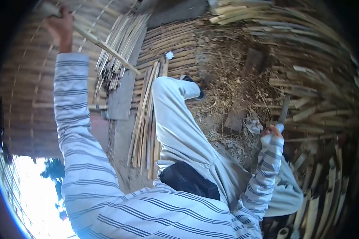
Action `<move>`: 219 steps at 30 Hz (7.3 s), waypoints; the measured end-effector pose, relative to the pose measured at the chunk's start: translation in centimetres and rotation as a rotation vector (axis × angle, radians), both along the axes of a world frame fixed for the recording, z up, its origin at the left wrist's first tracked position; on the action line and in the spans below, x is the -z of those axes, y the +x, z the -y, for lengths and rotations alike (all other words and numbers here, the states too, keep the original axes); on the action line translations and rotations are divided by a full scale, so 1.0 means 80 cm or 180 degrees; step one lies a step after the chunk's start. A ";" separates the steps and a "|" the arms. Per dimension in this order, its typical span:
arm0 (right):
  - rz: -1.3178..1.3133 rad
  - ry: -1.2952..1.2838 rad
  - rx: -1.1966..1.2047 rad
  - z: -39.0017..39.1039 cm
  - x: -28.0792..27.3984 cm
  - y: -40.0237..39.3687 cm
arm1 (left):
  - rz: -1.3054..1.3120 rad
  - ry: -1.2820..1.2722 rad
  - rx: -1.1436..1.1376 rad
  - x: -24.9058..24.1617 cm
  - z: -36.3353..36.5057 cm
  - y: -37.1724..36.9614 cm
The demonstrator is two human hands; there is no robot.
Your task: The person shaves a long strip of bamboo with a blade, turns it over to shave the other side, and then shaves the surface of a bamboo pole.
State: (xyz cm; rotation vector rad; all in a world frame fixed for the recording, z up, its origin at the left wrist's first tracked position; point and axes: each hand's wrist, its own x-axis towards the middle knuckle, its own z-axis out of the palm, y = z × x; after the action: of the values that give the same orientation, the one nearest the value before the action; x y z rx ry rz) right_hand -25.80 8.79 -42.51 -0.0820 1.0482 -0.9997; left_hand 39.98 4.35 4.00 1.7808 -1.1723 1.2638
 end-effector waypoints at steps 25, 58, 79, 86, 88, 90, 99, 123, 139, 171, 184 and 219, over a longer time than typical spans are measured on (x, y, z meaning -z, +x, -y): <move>-0.1000 0.0266 -0.0998 0.001 0.010 0.011 | -0.3698 0.3412 -0.0983 0.619 -0.372 -0.050; -0.0954 -0.0042 -0.0951 0.059 -0.005 0.017 | -0.2558 0.2508 0.0330 0.675 -0.332 -0.090; -0.0670 -0.0626 0.0894 0.071 -0.065 -0.281 | -0.2170 0.3130 0.4254 0.490 0.212 -0.539; -0.0630 -0.0988 0.2233 0.002 -0.134 -0.345 | -0.2852 0.3924 0.3632 0.647 0.230 -0.614; -0.0641 -0.0950 0.2189 -0.003 -0.153 -0.343 | -0.2933 0.4340 0.3453 0.677 0.228 -0.632; -0.0747 -0.1051 0.2620 -0.021 -0.141 -0.359 | -0.2883 0.4695 0.3362 0.698 0.224 -0.644; -0.1091 -0.1392 0.3356 -0.006 -0.166 -0.336 | -0.1910 0.4056 0.3461 0.733 0.330 -0.806; -0.1454 -0.0892 0.3390 0.048 -0.186 -0.286 | -0.1560 0.4843 0.3690 0.660 0.307 -0.889; -0.1096 -0.0530 0.2943 0.043 -0.164 -0.305 | -0.3993 0.5416 0.4088 0.550 0.175 -0.807; -0.1293 -0.0057 0.2528 0.045 -0.052 -0.311 | -0.1688 0.3398 0.1828 -0.083 -0.160 -0.229; -0.1346 0.0045 0.2154 0.043 -0.040 -0.299 | -0.0783 0.4135 0.1258 -0.167 -0.111 -0.218; -0.1425 0.0285 0.1658 0.046 -0.016 -0.295 | -0.2265 0.2719 0.3946 -0.151 0.132 -0.346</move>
State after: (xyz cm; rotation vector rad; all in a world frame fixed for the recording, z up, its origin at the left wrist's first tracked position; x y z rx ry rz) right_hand -49.42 5.09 -41.21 0.0478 1.5703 -1.4413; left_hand 12.29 -6.24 16.08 1.2503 -1.9392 -0.6144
